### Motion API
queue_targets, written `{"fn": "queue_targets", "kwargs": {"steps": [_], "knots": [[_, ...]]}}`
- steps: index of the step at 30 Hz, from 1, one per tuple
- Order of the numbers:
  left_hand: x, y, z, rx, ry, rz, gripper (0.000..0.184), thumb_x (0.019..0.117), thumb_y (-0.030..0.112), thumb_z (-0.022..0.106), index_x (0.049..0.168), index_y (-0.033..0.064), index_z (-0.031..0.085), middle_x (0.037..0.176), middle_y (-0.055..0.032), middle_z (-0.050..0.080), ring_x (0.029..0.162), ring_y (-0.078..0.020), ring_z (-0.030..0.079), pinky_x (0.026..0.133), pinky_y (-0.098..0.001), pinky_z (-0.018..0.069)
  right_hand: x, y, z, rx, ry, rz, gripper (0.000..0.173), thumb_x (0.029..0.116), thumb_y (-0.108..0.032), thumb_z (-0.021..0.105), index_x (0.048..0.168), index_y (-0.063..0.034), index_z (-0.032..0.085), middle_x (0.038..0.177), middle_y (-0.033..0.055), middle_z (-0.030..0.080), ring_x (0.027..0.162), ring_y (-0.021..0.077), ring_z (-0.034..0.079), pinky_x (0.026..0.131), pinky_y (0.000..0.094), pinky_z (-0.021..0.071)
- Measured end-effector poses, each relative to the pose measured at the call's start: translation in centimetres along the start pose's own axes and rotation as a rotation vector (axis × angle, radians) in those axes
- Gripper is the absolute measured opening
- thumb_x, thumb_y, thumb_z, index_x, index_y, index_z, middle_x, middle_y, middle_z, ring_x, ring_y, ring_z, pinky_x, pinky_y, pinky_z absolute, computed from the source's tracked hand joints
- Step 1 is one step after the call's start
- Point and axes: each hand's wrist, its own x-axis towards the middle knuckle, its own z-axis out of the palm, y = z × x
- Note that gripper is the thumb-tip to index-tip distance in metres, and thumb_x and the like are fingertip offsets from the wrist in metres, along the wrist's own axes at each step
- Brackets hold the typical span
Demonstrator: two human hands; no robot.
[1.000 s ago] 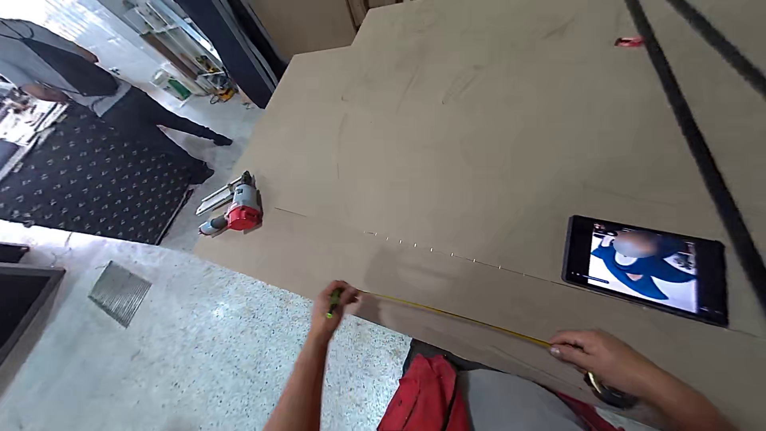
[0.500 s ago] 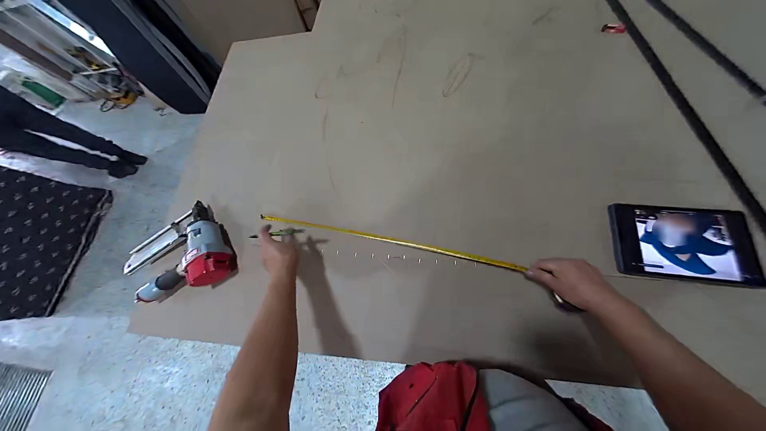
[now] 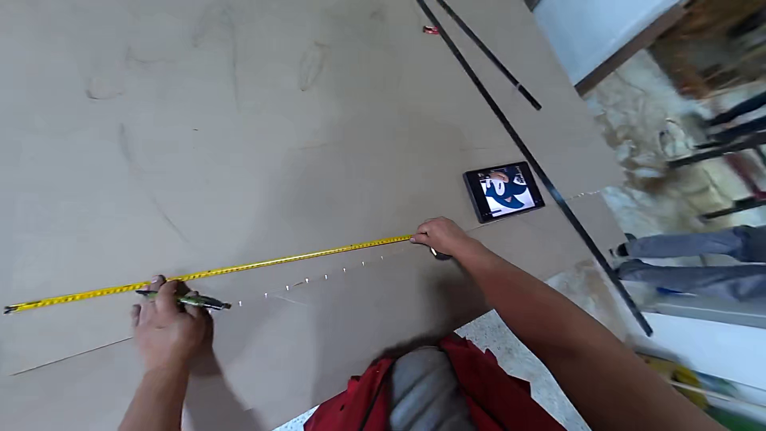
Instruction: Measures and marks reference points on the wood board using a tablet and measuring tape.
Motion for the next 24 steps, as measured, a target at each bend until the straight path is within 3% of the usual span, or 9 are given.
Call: {"fn": "queue_targets", "kwargs": {"steps": [5,8,11,17,21,24], "knots": [[0.2,1.5,-0.6,-0.006,-0.028,-0.079,0.047,0.1062,0.026,0.046,0.144,-0.0016,0.05,0.157,-0.0273,0.042,0.147,-0.0436,0.04,0.122,-0.0607,0.0258,0.3,4.0,-0.8,0.062,0.114,0.206,0.048,0.1034,-0.054,0.054,0.1,-0.0111,0.074,0.096,0.0116,0.073,0.096,0.0304,0.071,0.085,0.0556,0.0562],[0.5,2.6,-0.8,-0.007,-0.062,-0.142,0.046,0.1057,0.024,0.048,0.146,-0.0002,0.049,0.157,-0.0274,0.041,0.146,-0.0445,0.04,0.121,-0.0621,0.0269,0.6,7.8,-2.9,0.013,0.108,0.399,0.051,0.104,-0.056,0.051,0.104,-0.0095,0.073,0.1,0.0161,0.073,0.101,0.036,0.07,0.084,0.0602,0.0555],[1.1,3.2,-1.0,-0.01,-0.102,-0.208,0.047,0.1056,0.022,0.051,0.147,-0.0001,0.047,0.157,-0.0296,0.04,0.143,-0.0498,0.042,0.116,-0.0684,0.0313,1.1,11.6,-4.4,0.015,0.122,0.522,0.051,0.1039,-0.053,0.053,0.101,-0.0065,0.072,0.101,0.0195,0.072,0.101,0.0391,0.07,0.082,0.0624,0.0553],[3.1,6.3,-1.9,0.018,-0.158,-0.351,0.048,0.1057,0.019,0.053,0.149,0.0013,0.045,0.153,-0.0328,0.043,0.135,-0.0546,0.048,0.105,-0.0742,0.0384,2.5,13.8,-6.8,-0.024,0.147,0.626,0.047,0.1064,-0.047,0.05,0.104,-0.0046,0.071,0.106,0.0196,0.072,0.105,0.0386,0.07,0.081,0.0604,0.0559],[5.4,7.5,-2.1,0.037,-0.182,-0.391,0.051,0.106,0.022,0.051,0.153,0.0048,0.042,0.152,-0.0303,0.046,0.132,-0.0512,0.052,0.103,-0.0715,0.042,3.8,15.3,-8.8,-0.039,0.144,0.69,0.044,0.1071,-0.04,0.049,0.105,-0.0024,0.07,0.108,0.0217,0.071,0.104,0.0401,0.07,0.079,0.06,0.0558],[8.0,7.7,-1.8,-0.029,-0.181,-0.342,0.056,0.1044,0.015,0.056,0.156,0.004,0.038,0.154,-0.0303,0.043,0.135,-0.0542,0.048,0.104,-0.0755,0.0378,5.0,15.8,-9.9,-0.056,0.123,0.728,0.043,0.1075,-0.038,0.049,0.105,-0.0008,0.07,0.11,0.0236,0.07,0.104,0.0417,0.069,0.079,0.0606,0.0559]]}}
